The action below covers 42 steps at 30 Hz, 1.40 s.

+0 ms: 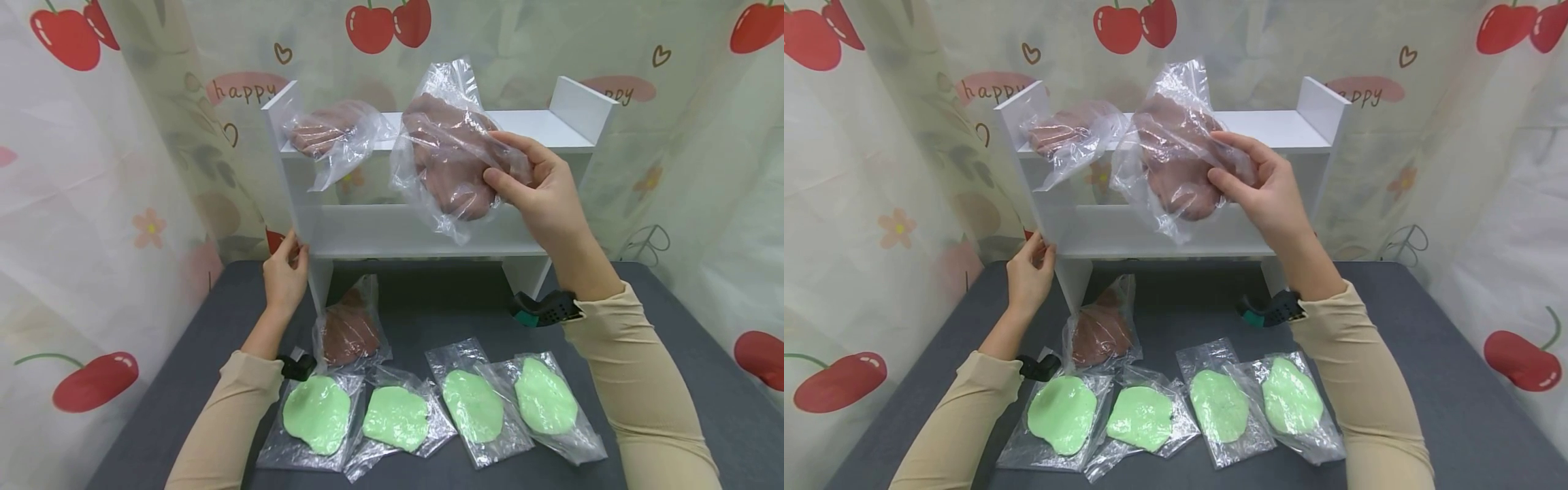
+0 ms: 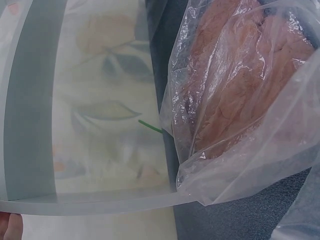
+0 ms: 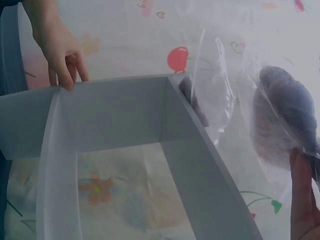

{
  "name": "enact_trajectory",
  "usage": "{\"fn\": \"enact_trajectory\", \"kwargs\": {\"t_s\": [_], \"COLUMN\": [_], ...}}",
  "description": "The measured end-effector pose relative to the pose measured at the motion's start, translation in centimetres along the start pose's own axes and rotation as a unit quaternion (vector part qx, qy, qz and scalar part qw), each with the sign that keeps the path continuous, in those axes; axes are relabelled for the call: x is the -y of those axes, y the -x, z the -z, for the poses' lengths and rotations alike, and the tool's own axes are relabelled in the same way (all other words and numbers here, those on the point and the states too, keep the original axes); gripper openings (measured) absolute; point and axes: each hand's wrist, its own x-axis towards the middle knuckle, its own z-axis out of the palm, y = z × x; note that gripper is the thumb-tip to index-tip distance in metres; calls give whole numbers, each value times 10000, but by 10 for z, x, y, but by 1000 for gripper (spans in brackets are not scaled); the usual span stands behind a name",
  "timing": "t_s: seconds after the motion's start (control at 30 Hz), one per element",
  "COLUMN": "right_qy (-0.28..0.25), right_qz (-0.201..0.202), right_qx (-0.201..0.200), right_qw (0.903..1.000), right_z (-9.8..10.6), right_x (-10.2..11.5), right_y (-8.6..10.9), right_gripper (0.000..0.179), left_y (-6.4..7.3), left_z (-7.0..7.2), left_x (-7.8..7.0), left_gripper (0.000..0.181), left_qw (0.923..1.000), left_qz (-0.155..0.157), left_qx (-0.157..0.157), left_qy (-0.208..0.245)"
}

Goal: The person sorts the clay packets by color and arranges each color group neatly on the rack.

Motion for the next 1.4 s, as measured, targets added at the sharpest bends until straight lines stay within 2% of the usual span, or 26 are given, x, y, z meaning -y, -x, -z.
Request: {"fn": "enact_trajectory", "kwargs": {"t_s": [0.27,0.43,0.87,1.1,1.2,1.27,1.33,1.4], "right_qy": [-132,-164,133,430,702,1094,1704,2411], "right_qz": [-255,-281,-363,-600,-693,-730,-702,-671], "right_qx": [-494,-630,-1063,-1175,-1182,-1191,-1209,-1231], "right_qw": [9984,9975,9936,9903,9881,9841,9754,9603], "right_z": [-7,-9,-21,-24,-24,-25,-25,-25], "right_x": [4,6,9,3,1,0,-1,-3], "right_y": [-21,-32,-60,-73,-76,-78,-79,-80], "right_gripper": [41,42,43,43,42,42,41,41], "left_y": [0,0,0,-1,0,0,0,0], "left_z": [0,0,-1,-1,-1,-1,-1,-2], "left_x": [1,1,2,1,1,2,2,2], "left_gripper": [43,44,44,45,45,45,45,45], "left_qw": [10000,10000,10000,10000,10000,10000,10000,10000], "left_qz": [27,15,-42,-52,-50,-45,-36,-31], "left_qx": [53,39,-6,-33,-28,-36,-45,-57], "left_qy": [39,23,55,8,16,28,36,25]}}
